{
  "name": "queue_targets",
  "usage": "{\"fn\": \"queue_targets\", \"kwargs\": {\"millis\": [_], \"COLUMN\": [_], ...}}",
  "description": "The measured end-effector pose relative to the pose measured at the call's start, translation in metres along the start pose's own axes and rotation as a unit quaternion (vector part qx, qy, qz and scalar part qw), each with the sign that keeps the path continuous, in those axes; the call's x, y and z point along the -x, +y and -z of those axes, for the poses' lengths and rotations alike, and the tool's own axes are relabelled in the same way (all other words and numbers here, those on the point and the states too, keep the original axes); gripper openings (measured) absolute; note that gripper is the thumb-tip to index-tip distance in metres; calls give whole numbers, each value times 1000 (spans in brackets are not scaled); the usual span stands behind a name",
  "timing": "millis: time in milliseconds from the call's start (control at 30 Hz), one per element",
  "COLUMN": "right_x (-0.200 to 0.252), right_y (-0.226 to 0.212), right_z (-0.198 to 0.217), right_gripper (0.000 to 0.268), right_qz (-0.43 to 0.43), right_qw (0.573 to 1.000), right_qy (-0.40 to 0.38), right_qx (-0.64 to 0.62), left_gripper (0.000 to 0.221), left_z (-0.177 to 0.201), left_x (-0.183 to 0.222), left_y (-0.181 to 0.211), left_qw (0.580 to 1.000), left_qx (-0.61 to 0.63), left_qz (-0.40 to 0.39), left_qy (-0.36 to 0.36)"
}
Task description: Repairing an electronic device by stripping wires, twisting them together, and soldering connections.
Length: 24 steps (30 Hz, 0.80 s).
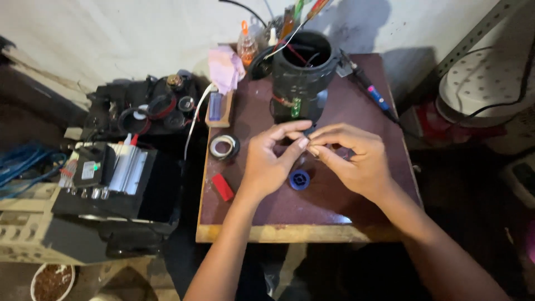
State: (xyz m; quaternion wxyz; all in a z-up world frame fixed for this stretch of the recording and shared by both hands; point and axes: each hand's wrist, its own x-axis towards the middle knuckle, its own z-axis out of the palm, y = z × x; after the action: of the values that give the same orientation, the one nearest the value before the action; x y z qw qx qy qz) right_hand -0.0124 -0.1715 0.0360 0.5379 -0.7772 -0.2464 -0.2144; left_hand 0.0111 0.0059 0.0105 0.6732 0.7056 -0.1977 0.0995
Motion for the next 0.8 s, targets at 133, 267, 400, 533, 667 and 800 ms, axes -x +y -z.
{"fn": "queue_targets", "kwargs": {"millis": [133,267,400,533,667,800], "right_x": [7,6,2,1,-4,-6], "right_y": [24,31,32,36,34,32], "right_z": [1,-1,-3,-5,-8,-9], "right_gripper": [6,7,8,6,9,10], "right_qz": [-51,-147,-148,-148,-140,-133], "right_qw": [998,980,977,982,985,987], "right_qy": [12,26,14,7,4,17], "right_qx": [-47,-134,-149,-122,-100,-93], "left_gripper": [28,32,31,33,40,42], "left_z": [-1,-10,-17,-17,-12,-12], "left_x": [1,4,8,8,9,9], "left_y": [-2,0,-1,-5,-6,-8], "left_qw": [994,985,985,986,982,980], "left_qx": [-97,-96,-45,-12,10,20], "left_qz": [-36,-102,-116,-116,-138,-153], "left_qy": [32,104,122,121,126,129]}}
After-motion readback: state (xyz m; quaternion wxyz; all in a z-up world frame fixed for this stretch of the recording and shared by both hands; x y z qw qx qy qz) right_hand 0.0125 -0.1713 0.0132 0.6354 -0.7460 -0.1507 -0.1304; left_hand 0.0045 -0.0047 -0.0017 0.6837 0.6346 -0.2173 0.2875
